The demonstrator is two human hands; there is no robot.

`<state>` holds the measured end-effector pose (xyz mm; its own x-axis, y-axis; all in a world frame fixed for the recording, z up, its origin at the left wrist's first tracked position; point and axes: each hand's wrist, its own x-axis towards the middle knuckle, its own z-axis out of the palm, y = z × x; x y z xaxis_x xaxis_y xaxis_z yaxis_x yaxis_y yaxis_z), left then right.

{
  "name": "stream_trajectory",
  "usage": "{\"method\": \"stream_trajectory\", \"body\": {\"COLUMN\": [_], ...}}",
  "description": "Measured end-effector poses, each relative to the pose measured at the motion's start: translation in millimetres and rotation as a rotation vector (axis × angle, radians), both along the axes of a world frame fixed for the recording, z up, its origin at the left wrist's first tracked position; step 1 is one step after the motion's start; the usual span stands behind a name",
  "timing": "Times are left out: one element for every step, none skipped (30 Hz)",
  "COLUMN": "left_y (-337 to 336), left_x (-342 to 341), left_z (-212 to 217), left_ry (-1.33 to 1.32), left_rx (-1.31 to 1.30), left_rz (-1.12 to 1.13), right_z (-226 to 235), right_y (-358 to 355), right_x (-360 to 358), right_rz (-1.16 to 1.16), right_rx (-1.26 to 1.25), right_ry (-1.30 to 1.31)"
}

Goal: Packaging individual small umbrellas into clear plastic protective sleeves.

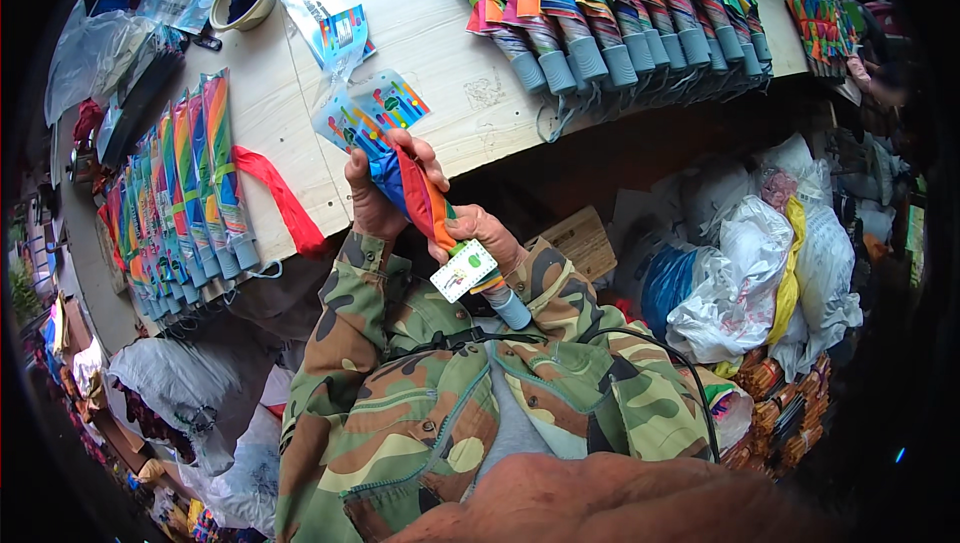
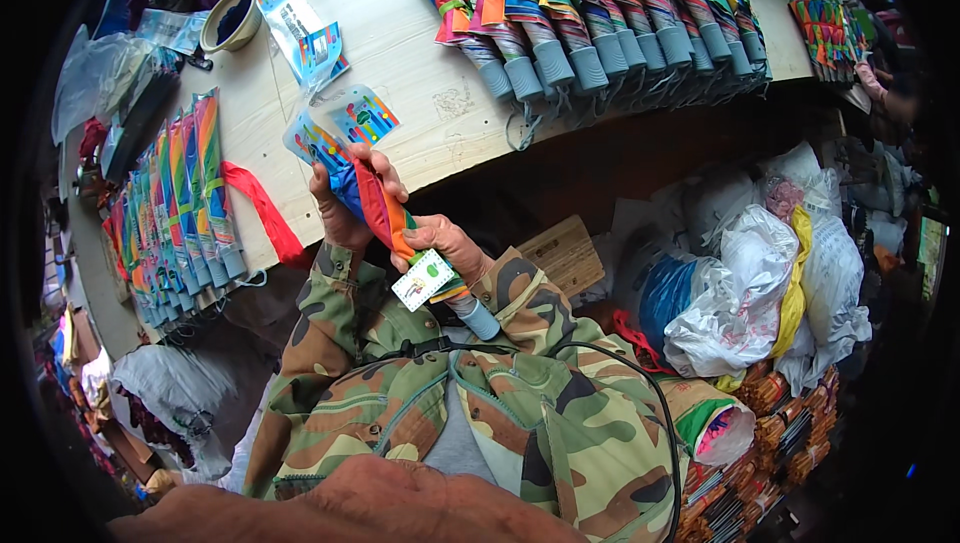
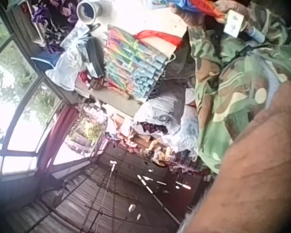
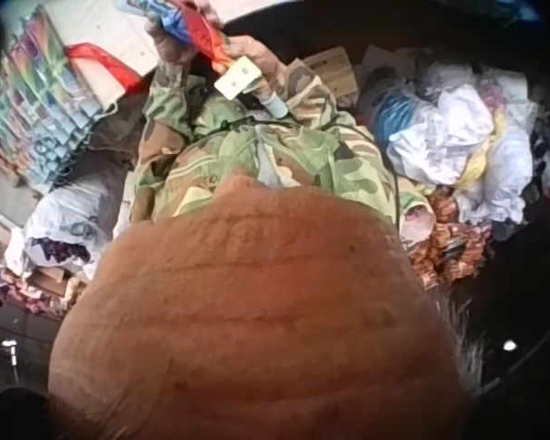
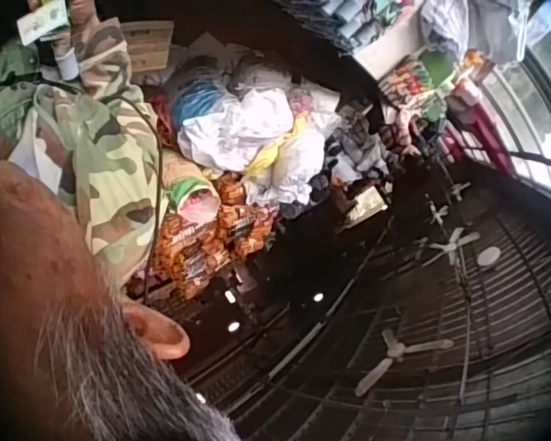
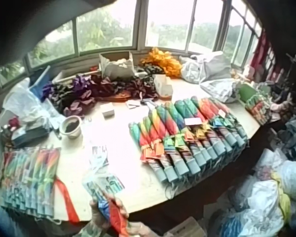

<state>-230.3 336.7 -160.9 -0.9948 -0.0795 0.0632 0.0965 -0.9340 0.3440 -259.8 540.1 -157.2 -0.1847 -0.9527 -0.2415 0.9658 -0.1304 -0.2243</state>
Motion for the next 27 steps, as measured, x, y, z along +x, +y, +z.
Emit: {"method": "stream_trajectory", "body": {"left_y": [-2.6,-5.9,-10.6,-16.1,-27.7,-35.0,-39.2,-41.3,-36.5,-31.7,-27.4,-26.4,-31.1,-32.3,-32.5,-30.2,-25.0,-20.5,-11.2,-5.4,-2.2,-2.4,-3.2,-3.5,-4.4,-3.1,0.2], "left_x": [-0.9,1.5,5.6,6.0,6.6,9.7,10.2,10.9,9.0,6.2,1.7,-2.6,-3.9,-4.9,-5.3,-6.9,-3.8,2.4,6.7,10.4,14.0,15.0,15.5,15.4,15.3,14.5,13.2], "left_z": [1.5,4.4,7.6,9.5,10.2,11.8,19.3,33.2,47.3,52.5,55.4,55.4,44.0,30.8,18.2,12.8,8.0,4.5,15.0,20.6,14.5,16.0,18.7,21.4,22.9,21.4,17.7], "left_ry": [-0.034,-0.035,-0.247,-0.453,-0.479,-0.479,-0.429,-0.385,-0.372,-0.374,-0.424,-0.473,-0.516,-0.517,-0.494,-0.471,-0.407,-0.407,-0.33,-0.252,-0.242,-0.242,-0.255,-0.268,-0.259,-0.26,-0.112], "left_rx": [-0.044,-0.044,-0.144,-0.246,-0.36,-0.362,-0.462,-0.564,-0.382,-0.38,-0.284,-0.186,-0.235,-0.235,-0.267,-0.299,-0.222,-0.222,-0.145,-0.068,-0.028,-0.028,-0.051,-0.075,-0.115,-0.115,-0.053], "left_rz": [-0.022,-0.019,0.05,0.108,0.134,0.132,0.137,0.149,0.139,0.145,0.208,0.268,0.292,0.294,0.27,0.243,0.215,0.214,0.126,0.039,0.007,0.008,-0.023,-0.053,-0.055,-0.055,-0.089], "right_z": [7.8,15.1,20.3,31.4,35.1,38.4,47.2,35.5,28.2,29.0,30.8,33.9,39.1,38.4,36.7,35.8,36.7,39.3,42.6,33.4,31.2,29.4,23.5,15.2,13.2,11.7,10.8], "right_y": [0.7,1.1,1.2,4.6,7.8,9.2,7.9,3.6,5.3,3.7,2.1,0.5,-2.6,-5.1,-7.5,-9.6,-9.1,-7.0,2.0,5.1,5.6,3.7,3.0,2.8,-0.2,-4.1,-9.0], "right_x": [-4.8,-9.2,-11.9,-18.3,-22.5,-25.0,-23.9,-19.2,-15.7,-12.8,-7.7,-1.5,2.9,3.2,2.5,0.3,-2.0,-6.0,-15.6,-15.6,-13.3,-11.1,-8.8,-6.1,-2.7,1.6,6.8], "right_rz": [-0.014,-0.027,-0.043,-0.055,-0.052,-0.048,-0.133,-0.254,-0.262,-0.257,-0.253,-0.202,-0.151,-0.15,-0.149,-0.15,-0.14,-0.126,-0.023,0.03,0.027,0.025,0.026,0.019,0.012,0.012,-0.039], "right_rx": [0.047,0.093,0.176,0.26,0.355,0.449,0.502,0.495,0.6,0.699,0.696,0.766,0.829,0.827,0.796,0.768,0.614,0.452,0.377,0.329,0.287,0.24,0.24,0.159,0.077,0.078,0.08], "right_ry": [0.077,0.153,0.264,0.427,0.607,0.786,0.964,1.177,1.501,1.83,1.831,1.922,2.011,2.012,1.924,1.835,1.357,0.881,0.686,0.509,0.392,0.276,0.275,0.155,0.034,0.033,-0.002]}}
